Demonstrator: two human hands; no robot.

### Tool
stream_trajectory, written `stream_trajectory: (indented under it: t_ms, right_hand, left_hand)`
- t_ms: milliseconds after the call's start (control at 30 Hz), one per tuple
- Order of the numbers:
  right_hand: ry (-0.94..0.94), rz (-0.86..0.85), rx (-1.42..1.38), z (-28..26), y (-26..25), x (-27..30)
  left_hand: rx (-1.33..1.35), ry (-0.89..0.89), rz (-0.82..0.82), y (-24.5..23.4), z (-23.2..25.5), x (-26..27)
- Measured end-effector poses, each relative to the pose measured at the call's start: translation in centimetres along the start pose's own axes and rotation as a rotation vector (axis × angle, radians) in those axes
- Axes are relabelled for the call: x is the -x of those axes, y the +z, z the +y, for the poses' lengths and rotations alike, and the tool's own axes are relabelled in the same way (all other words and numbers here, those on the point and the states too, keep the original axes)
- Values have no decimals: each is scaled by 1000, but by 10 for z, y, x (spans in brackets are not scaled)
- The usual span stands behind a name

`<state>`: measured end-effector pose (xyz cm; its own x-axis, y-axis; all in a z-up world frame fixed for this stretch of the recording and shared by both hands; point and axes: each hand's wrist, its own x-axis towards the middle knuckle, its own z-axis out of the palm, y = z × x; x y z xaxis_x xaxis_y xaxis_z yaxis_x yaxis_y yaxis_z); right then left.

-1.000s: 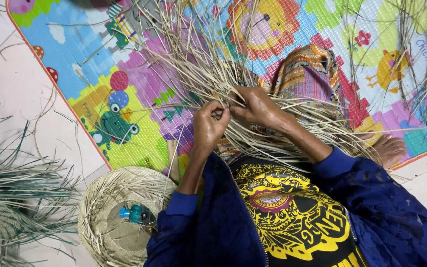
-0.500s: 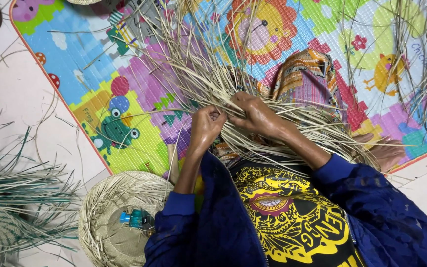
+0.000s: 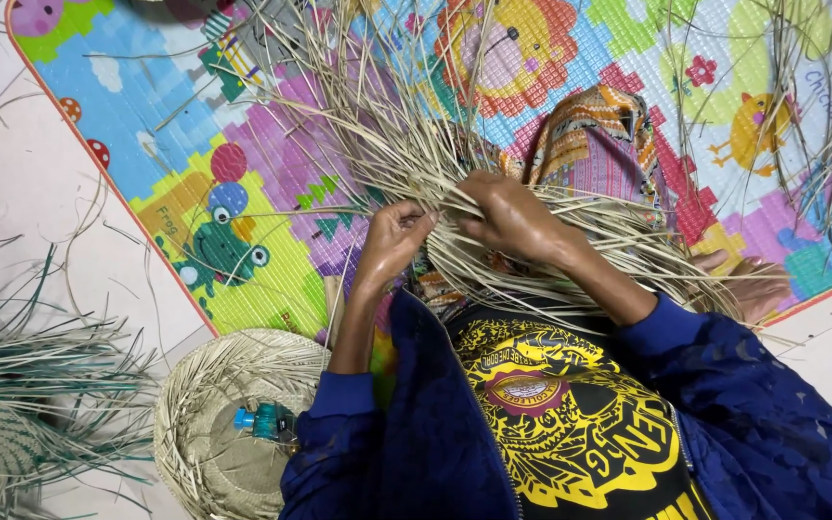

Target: Weaving a hat from dried straw strands while sitting on the floor.

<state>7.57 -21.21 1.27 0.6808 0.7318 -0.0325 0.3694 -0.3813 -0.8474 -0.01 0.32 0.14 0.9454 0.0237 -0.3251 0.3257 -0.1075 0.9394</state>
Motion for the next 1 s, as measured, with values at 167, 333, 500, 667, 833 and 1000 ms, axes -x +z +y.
stream_trajectory:
  t_ms: [167,333,500,667,833,1000]
  right_hand:
    - [-41,53,322,25,31,-12]
    - [30,30,420,12,26,-21]
    - [62,1,515,19,28,-25]
    - [64,31,345,29,34,-22]
    - [62,16,99,25,32,-18]
    - [45,-46,19,7,16,-14]
  left_hand:
    - [8,-3,-12,2,2,2]
    - [15,-31,5,7,7,6]
    - [-38,8,118,18,-31,-7]
    - [-90,-23,172,25,-43,-10]
    - [-160,57,266,32,-85,-25]
    - [39,-15,118,21,0,7]
